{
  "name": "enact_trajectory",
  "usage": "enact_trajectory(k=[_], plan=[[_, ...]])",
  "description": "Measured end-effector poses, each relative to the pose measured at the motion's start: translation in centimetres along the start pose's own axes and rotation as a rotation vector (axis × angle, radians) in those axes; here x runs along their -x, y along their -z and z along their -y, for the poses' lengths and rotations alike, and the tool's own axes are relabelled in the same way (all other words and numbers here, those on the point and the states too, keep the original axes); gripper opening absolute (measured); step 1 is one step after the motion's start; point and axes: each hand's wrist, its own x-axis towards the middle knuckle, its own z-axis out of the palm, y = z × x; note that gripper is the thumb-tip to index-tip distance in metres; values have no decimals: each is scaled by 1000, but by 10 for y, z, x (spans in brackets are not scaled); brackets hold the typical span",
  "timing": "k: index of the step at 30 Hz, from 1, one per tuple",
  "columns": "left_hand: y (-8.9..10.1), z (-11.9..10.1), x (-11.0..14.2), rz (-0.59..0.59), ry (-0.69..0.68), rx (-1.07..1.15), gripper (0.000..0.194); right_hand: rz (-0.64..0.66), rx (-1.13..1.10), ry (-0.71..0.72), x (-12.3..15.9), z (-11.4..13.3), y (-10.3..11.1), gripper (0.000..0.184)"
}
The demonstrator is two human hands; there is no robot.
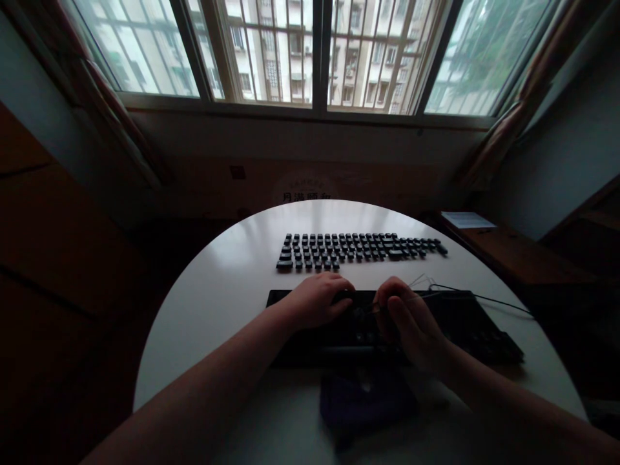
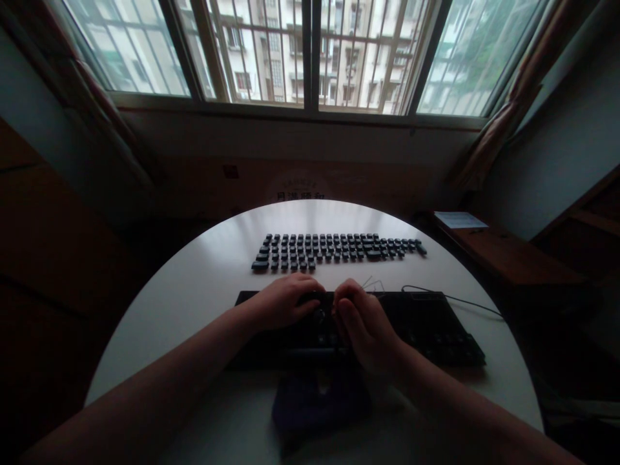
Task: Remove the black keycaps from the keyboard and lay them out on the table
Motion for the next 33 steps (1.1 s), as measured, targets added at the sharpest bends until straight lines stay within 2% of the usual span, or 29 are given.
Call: enact_trajectory(k=[7,13,17,22,28,33], plan=[[19,-12,0,-15,18,52,30,24,340,80,-7,6,10,12],[21,-17,3,-6,42,122,21,73,483,231,-10,17,10,10],[21,-11,1,-38,97,167,19,-38,636,288,-14,22,15,14],[25,-9,2,-55,63,225,23,-176,851,448,-20,28,23,17],[27,-19,6,26,-20,253,17,-27,869,503,-22,17,19,26],[28,-22,7,26,-7,276,20,-17,929,586,-24,7,21,23]])
